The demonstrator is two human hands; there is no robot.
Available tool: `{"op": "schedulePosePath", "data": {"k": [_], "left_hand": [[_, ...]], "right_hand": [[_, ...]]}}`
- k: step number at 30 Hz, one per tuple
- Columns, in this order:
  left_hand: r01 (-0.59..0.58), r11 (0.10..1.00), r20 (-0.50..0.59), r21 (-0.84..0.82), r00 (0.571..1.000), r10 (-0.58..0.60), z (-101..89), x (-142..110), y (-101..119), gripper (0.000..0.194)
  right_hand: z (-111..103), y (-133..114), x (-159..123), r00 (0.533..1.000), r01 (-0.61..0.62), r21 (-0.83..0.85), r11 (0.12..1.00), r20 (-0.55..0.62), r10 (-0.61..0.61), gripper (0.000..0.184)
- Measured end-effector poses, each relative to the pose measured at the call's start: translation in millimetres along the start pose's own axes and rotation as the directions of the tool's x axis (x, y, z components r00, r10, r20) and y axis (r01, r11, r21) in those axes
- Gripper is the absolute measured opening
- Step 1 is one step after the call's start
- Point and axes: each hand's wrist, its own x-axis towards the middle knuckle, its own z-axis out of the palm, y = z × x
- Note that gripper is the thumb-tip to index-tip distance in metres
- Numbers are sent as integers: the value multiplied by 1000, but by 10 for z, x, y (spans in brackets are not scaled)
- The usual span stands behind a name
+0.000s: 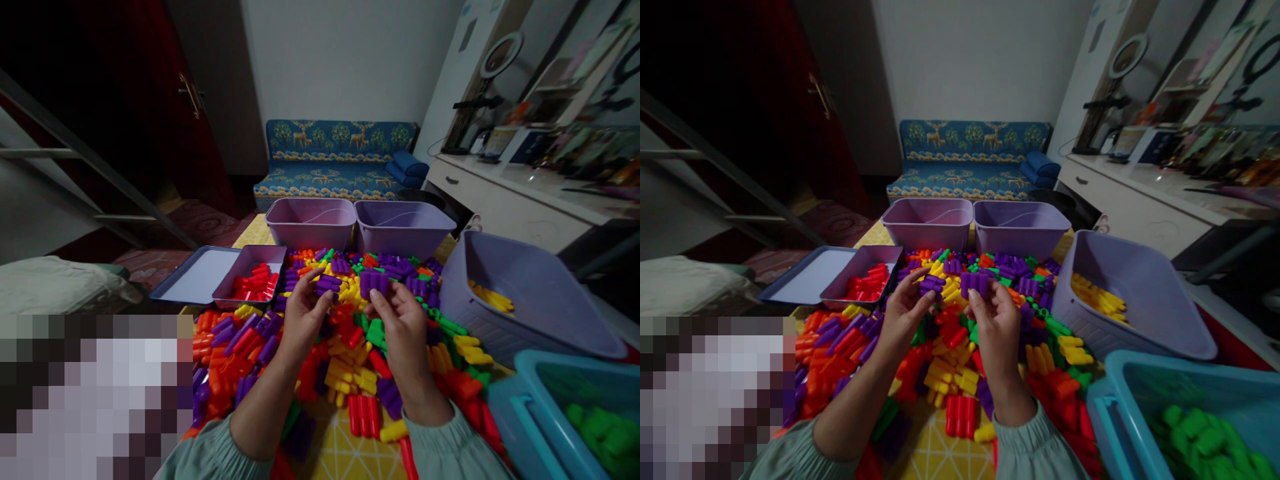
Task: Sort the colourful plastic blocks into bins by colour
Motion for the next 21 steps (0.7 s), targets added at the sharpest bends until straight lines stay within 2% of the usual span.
{"op": "schedulePosePath", "data": {"k": [6, 11, 16, 21], "left_hand": [[28, 999, 83, 24, 996, -30, 7, -14, 11, 51], [9, 1000, 53, 30, 999, -11, 7, -16, 6, 50], [22, 999, 106, 43, 994, -27, 15, -42, 1, 49], [19, 999, 117, 49, 993, -25, 9, -43, -16, 52]], "right_hand": [[21, 38, -20, 986, -42, -56, 998, 159, 51, 29], [15, 40, -19, 997, -15, -36, 999, 81, 17, 28], [23, 51, -34, 987, -45, -84, 995, 148, 57, 29], [20, 76, -35, 986, -57, -88, 994, 149, 69, 30]]}}
